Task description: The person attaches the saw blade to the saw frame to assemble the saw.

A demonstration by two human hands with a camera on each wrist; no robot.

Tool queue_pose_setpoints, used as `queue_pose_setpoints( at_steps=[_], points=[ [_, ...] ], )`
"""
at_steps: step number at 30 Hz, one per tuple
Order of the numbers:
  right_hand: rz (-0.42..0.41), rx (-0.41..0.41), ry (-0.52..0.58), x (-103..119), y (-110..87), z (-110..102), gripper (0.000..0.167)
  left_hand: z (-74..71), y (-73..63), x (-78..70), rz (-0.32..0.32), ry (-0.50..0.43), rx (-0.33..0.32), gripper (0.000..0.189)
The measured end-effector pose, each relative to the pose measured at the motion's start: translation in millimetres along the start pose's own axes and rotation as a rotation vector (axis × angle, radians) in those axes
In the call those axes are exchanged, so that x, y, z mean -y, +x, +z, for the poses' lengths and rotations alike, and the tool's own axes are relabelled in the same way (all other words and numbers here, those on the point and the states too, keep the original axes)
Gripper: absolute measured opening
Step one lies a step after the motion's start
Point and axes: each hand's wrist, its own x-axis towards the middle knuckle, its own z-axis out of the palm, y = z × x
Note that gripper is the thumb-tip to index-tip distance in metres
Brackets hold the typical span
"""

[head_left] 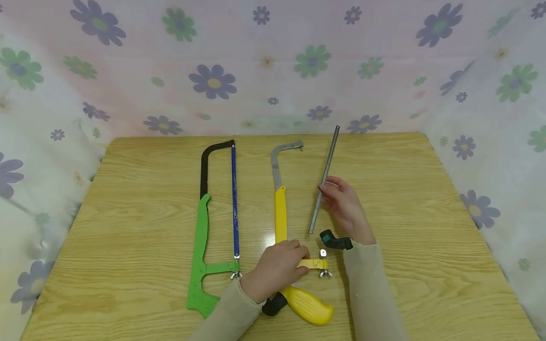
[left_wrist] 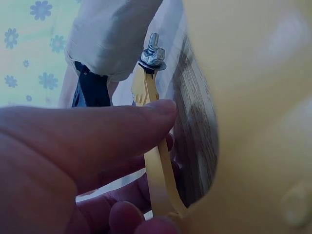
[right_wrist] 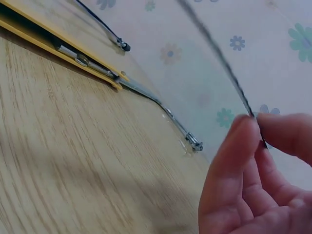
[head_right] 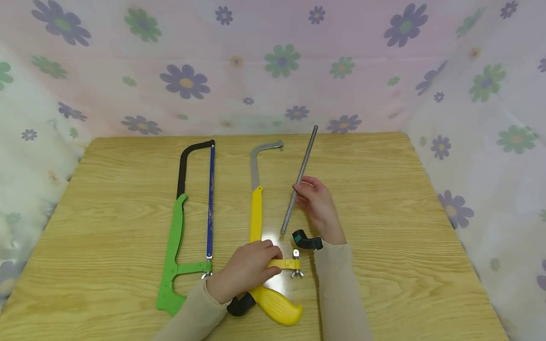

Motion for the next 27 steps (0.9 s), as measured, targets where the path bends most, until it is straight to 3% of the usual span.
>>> queue_pose_setpoints(
  at_steps=[8,18,27],
  points=[
    [0.045,0.064,0.002,-1.4,0.8,2.8,0.037,0.8,0.3,-0.1,0.003,0.000,0.001,0.017],
    [0.084,0.125,-0.220,0.5,-0.3,4.7,0.046,1.7,1.0,1.0,0.012,0.017,-0.017,0.019],
    [0.098,0.168,-0.327,0.1,0.7,5.0,0.050,-1.7,1.2,6.9,-0.033,-0.011,0.032,0.017]
  ],
)
